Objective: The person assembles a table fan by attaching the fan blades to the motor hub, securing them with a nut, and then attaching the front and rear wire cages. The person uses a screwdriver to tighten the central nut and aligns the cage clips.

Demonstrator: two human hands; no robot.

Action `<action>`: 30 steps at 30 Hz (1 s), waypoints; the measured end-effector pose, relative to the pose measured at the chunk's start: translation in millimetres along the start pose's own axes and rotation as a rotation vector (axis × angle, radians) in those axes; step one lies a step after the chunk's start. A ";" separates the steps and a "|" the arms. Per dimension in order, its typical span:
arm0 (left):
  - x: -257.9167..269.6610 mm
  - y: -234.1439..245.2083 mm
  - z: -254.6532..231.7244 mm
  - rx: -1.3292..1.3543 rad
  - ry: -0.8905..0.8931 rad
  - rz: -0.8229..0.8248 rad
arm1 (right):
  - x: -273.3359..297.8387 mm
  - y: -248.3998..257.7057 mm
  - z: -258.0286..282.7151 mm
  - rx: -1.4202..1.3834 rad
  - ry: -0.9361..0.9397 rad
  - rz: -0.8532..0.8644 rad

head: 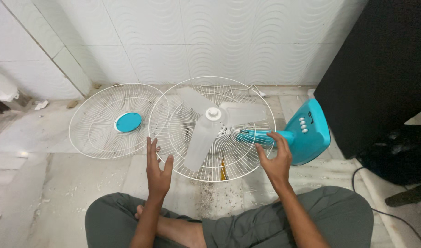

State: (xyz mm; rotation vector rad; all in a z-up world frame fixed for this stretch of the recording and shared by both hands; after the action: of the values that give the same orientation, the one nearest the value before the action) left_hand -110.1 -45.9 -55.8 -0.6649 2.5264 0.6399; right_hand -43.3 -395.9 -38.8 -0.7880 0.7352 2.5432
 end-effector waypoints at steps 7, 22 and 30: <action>0.8 0.6 -1.9 0.000 -0.009 -0.012 | -1.8 -3.8 -8.3 0.070 0.041 0.068; 0.1 -1.6 -1.0 0.010 0.044 -0.022 | -21.8 -17.0 -28.2 0.158 0.040 0.337; -1.5 -6.3 2.7 0.044 0.059 -0.023 | -6.9 3.2 -61.3 -0.661 -0.467 -0.270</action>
State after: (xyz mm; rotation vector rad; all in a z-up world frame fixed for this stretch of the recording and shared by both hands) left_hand -104.6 -48.8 -59.1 -0.7063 2.5755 0.5634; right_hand -14.5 -435.2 -76.7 -0.3924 -0.3555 2.5623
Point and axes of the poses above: each hand's wrist, its own x-axis away from the middle knuckle, its own y-axis out of the back of the hand, z = x × y, the point moved 2 cm from there along -x, towards the middle knuckle, and after that the axes turned 5 degrees about -y, right-handed, at the moved point
